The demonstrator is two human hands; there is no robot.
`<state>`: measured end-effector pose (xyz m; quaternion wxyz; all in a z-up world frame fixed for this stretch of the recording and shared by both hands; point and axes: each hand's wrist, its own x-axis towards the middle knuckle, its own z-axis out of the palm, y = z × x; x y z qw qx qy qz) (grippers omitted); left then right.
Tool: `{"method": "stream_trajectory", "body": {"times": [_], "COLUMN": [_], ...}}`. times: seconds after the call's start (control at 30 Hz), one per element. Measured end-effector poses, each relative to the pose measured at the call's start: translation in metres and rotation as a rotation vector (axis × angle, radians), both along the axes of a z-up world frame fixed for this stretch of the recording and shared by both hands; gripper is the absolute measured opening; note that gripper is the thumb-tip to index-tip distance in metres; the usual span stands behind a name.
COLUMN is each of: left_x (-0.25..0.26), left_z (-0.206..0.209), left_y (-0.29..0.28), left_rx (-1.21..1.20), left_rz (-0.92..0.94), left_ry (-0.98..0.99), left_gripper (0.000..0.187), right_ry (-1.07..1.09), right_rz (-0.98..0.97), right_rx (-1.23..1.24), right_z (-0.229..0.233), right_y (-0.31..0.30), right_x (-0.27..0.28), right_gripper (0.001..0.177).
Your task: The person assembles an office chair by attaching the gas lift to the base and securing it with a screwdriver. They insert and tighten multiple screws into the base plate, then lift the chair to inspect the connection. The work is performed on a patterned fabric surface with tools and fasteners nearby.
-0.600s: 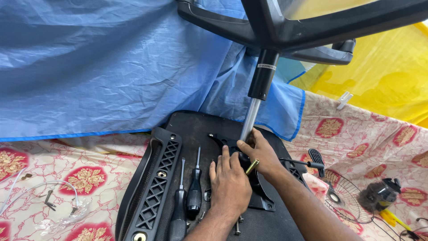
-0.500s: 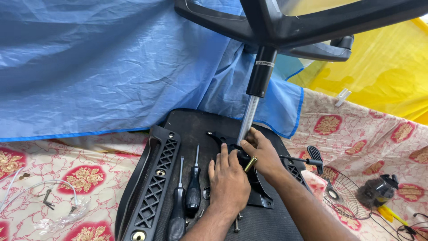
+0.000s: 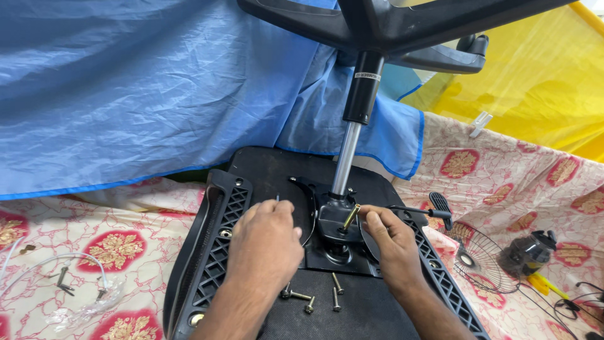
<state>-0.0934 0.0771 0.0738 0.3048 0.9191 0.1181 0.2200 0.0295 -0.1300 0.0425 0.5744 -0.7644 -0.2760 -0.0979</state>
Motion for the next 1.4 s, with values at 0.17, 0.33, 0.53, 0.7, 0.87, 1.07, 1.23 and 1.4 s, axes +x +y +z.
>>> {"method": "stream_trajectory", "body": {"times": [0.17,0.33,0.53,0.7,0.87,1.07,1.23,1.4], "left_x": [-0.040,-0.042,-0.032,-0.028,-0.029,-0.032,-0.029,-0.022], "left_z": [0.021,0.023,0.008,0.007,0.011,0.008,0.004,-0.004], "left_y": [0.014,0.011,0.016,0.017,0.010,0.007,0.010,0.011], "left_rx": [0.101,0.105,0.102,0.139,0.169,0.188,0.177,0.190], "left_rz": [-0.059,-0.081,-0.044,-0.031,-0.044,-0.007,-0.003,-0.016], "left_ry": [0.421,0.523,0.423,0.439,0.462,0.431,0.425,0.479], "left_gripper": [0.046,0.050,0.038,0.033,0.061,0.061,0.061,0.043], "right_ry": [-0.004,-0.026,-0.154,-0.088,0.069,0.163,0.139,0.029], "right_rz": [0.019,-0.020,-0.147,-0.130,-0.138,-0.216,-0.148,-0.021], "right_rx": [-0.006,-0.015,-0.253,-0.226,-0.178,-0.158,-0.082,0.092], "right_z": [-0.019,-0.027,-0.025,-0.022,-0.010,0.010,0.004,-0.021], "right_y": [0.000,0.008,0.011,0.014,0.024,0.030,0.027,0.014], "right_x": [-0.011,-0.014,-0.022,-0.019,-0.008,0.005,0.006,0.005], "right_gripper": [0.036,0.041,0.065,0.054,0.027,0.016,0.022,0.033]}}
